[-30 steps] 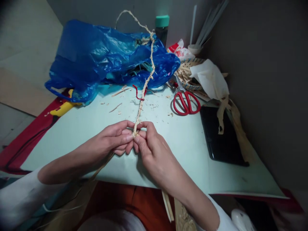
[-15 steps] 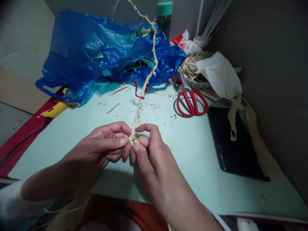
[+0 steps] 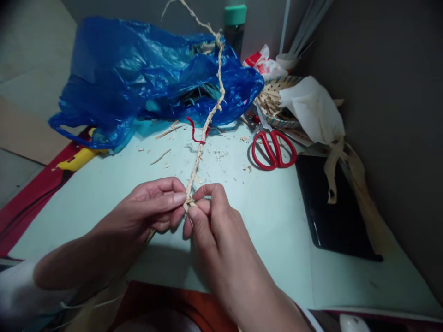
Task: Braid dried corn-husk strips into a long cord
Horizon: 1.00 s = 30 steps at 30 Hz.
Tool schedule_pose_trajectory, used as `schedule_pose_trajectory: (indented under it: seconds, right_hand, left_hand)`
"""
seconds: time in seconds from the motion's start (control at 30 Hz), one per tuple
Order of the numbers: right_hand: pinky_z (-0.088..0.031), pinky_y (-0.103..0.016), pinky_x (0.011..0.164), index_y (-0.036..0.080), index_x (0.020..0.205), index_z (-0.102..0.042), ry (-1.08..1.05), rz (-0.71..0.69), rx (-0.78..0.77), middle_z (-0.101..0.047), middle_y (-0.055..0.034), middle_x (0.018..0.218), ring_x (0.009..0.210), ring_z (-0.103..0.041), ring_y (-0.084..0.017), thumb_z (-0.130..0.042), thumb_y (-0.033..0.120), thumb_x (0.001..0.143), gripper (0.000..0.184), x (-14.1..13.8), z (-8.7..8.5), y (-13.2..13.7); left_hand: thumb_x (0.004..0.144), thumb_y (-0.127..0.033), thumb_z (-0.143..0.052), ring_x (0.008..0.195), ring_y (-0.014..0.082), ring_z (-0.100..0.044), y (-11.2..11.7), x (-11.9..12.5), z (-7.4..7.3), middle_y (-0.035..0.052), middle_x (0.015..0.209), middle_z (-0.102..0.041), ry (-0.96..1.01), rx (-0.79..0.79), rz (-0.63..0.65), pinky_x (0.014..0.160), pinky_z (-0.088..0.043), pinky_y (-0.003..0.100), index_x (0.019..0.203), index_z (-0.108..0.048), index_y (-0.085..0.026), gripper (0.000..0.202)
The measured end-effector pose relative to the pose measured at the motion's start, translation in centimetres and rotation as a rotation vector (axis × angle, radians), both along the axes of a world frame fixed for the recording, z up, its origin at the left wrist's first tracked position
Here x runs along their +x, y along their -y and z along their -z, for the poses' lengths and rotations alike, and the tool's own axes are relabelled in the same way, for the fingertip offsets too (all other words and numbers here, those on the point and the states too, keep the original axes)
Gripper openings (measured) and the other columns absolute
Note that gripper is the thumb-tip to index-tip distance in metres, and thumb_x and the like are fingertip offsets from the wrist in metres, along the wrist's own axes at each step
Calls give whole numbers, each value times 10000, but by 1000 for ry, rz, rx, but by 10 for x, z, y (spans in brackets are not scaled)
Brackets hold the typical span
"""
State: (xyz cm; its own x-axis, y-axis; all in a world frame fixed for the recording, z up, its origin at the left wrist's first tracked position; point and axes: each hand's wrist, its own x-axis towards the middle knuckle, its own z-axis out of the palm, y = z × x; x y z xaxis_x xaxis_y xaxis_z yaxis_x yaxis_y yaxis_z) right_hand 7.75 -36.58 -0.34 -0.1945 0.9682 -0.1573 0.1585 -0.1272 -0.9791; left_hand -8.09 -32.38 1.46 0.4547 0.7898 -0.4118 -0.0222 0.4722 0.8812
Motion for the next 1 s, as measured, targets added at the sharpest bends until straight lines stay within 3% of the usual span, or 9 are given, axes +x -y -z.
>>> schedule_pose_trajectory:
  seconds: [0.23, 0.33, 0.43, 0.53, 0.6, 0.7, 0.87, 1.0]
  right_hand:
    - [-342, -209, 510, 234, 988, -426, -5, -73, 44, -586, 46, 677, 519, -440, -83, -403, 411, 977, 179, -4, 7, -3]
    - [-334, -213, 506, 217, 956, -461, 79, -94, 101, -561, 48, 622, 497, -442, -86, -426, 452, 960, 238, -7, 10, -7]
    - [-363, -222, 530, 198, 935, -498, 152, -185, 122, -577, 35, 608, 509, -495, -103, -413, 467, 958, 283, -3, -1, -12]
    - [-380, -239, 599, 182, 862, -561, 349, -264, 239, -635, -14, 719, 632, -552, -131, -412, 464, 953, 331, 5, -23, -23]
    - [-359, -248, 609, 178, 780, -583, 538, -236, 311, -640, -32, 723, 657, -548, -143, -398, 460, 953, 379, 8, -37, -35]
    - [-332, -257, 602, 174, 692, -589, 740, -151, 303, -643, -49, 671, 634, -552, -149, -426, 399, 938, 371, 8, -46, -60]
    - [-312, -277, 602, 169, 664, -590, 790, -40, 299, -652, -87, 697, 663, -574, -178, -497, 350, 885, 301, 0, -38, -89]
    - [-353, -263, 593, 162, 819, -618, 706, -20, 281, -671, -85, 724, 677, -607, -187, -525, 325, 857, 191, 1, -24, -96]
  left_hand:
    - [820, -278, -605, 428, 29, -337, -6, -2, 6, -33, 517, -502, 3, 82, 1, 420, -138, 199, 740, -532, -146, 171]
    - [796, -270, -608, 407, 17, -271, -10, -6, 8, -33, 529, -513, -2, 115, 20, 415, -115, 207, 730, -526, -142, 166]
    - [757, -269, -614, 385, 10, -212, -15, -11, 9, -33, 534, -519, 19, 83, 78, 409, -67, 222, 698, -499, -147, 178]
    - [719, -283, -615, 374, 17, -188, -21, -14, 6, -30, 511, -531, -53, 108, 119, 405, -54, 223, 691, -495, -157, 176]
    - [698, -284, -607, 377, 30, -220, -26, -14, 3, -12, 495, -552, -143, 170, 139, 403, -84, 221, 669, -490, -162, 171]
    - [686, -282, -574, 389, 47, -261, -36, -9, 0, -3, 497, -566, -234, 273, 177, 413, -137, 221, 645, -476, -172, 153]
    - [612, -180, -519, 387, 63, -321, -48, 2, -3, -1, 448, -536, -327, 365, 283, 440, -197, 234, 546, -473, -166, 82]
    - [577, -148, -537, 400, 92, -414, -56, 0, -8, -6, 442, -533, -384, 372, 477, 463, -267, 241, 522, -521, -156, 58]
